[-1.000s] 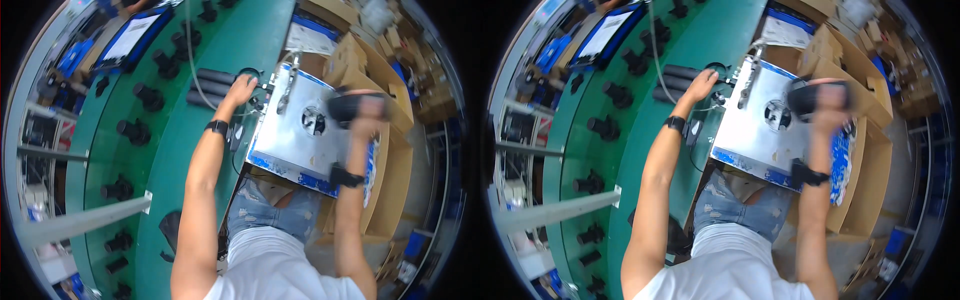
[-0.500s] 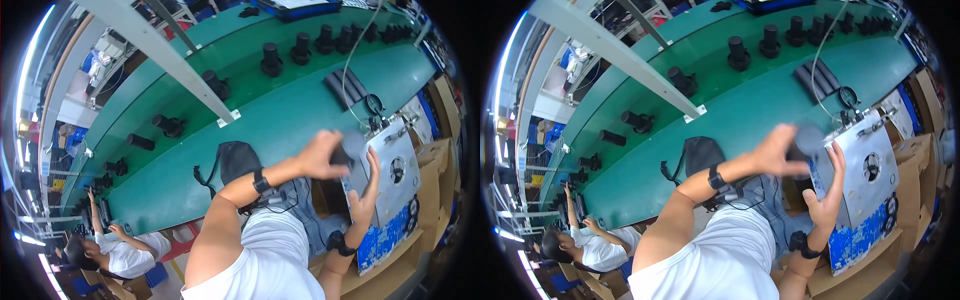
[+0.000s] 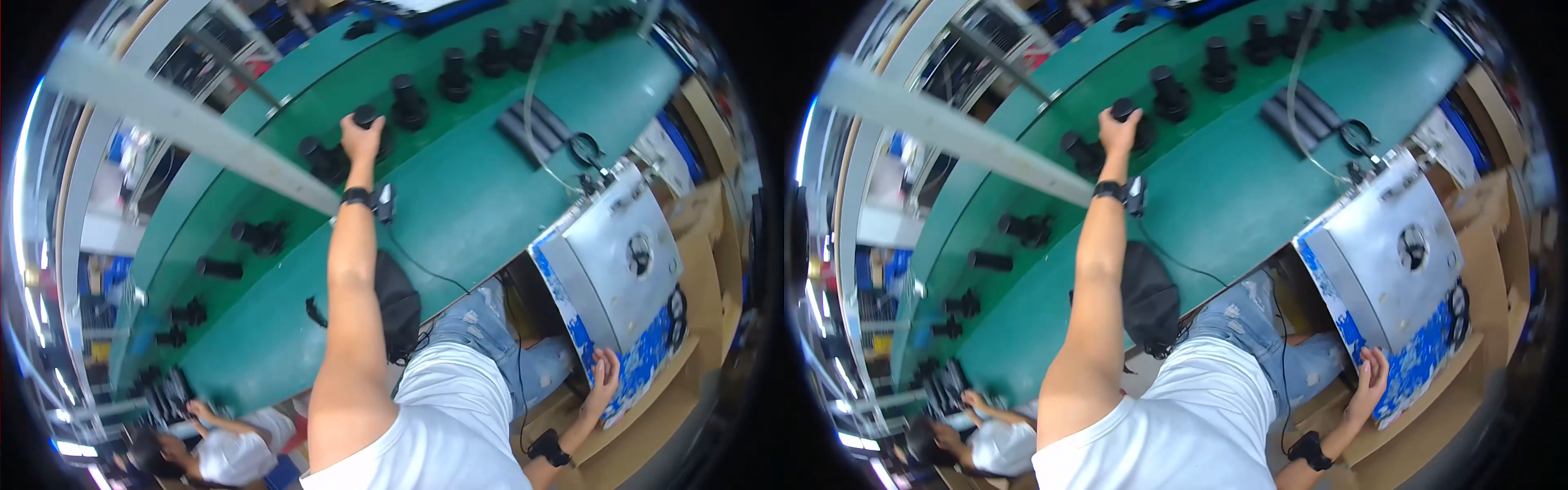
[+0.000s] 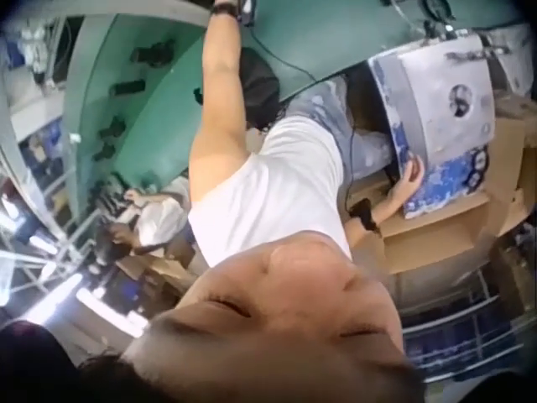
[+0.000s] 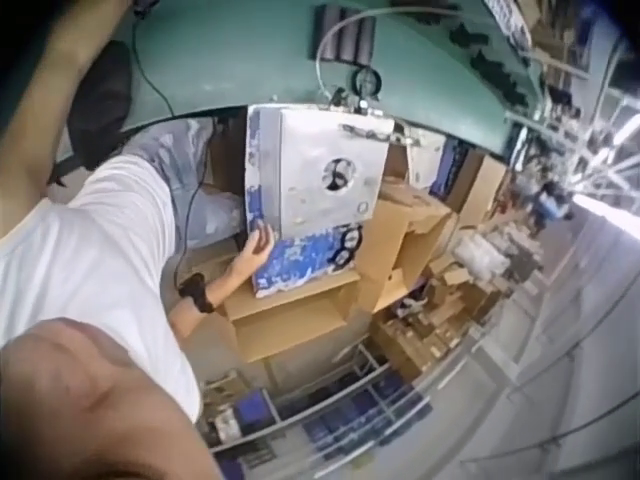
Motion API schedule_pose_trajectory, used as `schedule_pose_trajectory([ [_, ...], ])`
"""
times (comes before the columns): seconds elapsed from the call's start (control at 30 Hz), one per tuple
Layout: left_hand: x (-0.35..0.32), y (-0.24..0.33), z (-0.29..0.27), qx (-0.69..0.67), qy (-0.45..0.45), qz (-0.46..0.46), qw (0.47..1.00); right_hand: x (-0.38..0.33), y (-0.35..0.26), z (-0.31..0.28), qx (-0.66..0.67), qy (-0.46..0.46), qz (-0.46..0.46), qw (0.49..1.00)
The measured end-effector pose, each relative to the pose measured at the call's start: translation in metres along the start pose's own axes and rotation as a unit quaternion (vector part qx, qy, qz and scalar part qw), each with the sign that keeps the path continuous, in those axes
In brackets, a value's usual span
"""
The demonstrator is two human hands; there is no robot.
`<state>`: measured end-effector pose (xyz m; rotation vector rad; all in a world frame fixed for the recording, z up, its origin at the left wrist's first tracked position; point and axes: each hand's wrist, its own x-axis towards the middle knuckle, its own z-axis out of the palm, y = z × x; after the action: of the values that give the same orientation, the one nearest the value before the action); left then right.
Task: The person assembles a device by fitting a circular frame onto a machine, inserting a cylindrical component into it, and pressing them together. After removing the completed assembly and setting it aside, they repeat the process with several more units.
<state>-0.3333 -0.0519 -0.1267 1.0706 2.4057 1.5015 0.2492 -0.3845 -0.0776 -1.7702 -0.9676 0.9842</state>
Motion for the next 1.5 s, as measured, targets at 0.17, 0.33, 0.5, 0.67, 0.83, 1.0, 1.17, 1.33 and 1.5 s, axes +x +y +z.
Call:
schedule_pose_trajectory([
  [0.17,-0.05,0.069,0.044,0.008,0.073,0.323,0.943,-0.011,0.027,-0.031,0.019,0.087,-0.04,0.995],
  [0.33,-0.194,0.108,0.037,-0.106,-0.207,0.327,0.916,0.039,0.065,-0.055,0.01,0.167,-0.064,0.984],
  [0.5,-0.314,0.077,0.035,-0.09,-0.385,0.32,0.861,0.1,0.122,-0.149,-0.104,0.336,-0.032,0.936],
  [0.67,-0.353,0.074,0.009,-0.083,-0.457,0.379,0.8,0.161,0.119,-0.168,-0.215,0.266,-0.055,0.938],
  [0.83,-0.365,0.1,-0.011,-0.09,-0.52,0.298,0.796,0.197,0.11,-0.098,-0.388,0.193,-0.027,0.901],
  [1.0,-0.378,0.135,-0.022,-0.129,-0.53,0.321,0.774,0.152,0.121,-0.097,-0.287,0.252,-0.038,0.923],
  [1.17,-0.421,0.174,-0.034,-0.207,-0.7,0.222,0.647,0.05,0.061,-0.107,-0.208,0.303,-0.21,0.906],
  [1.33,-0.468,0.253,-0.023,-0.232,-0.813,0.042,0.532,-0.041,-0.029,-0.088,-0.308,0.174,-0.364,0.862],
  [1.5,-0.462,0.253,-0.019,-0.241,-0.817,0.001,0.524,-0.052,-0.049,-0.073,-0.174,0.168,-0.382,0.892],
])
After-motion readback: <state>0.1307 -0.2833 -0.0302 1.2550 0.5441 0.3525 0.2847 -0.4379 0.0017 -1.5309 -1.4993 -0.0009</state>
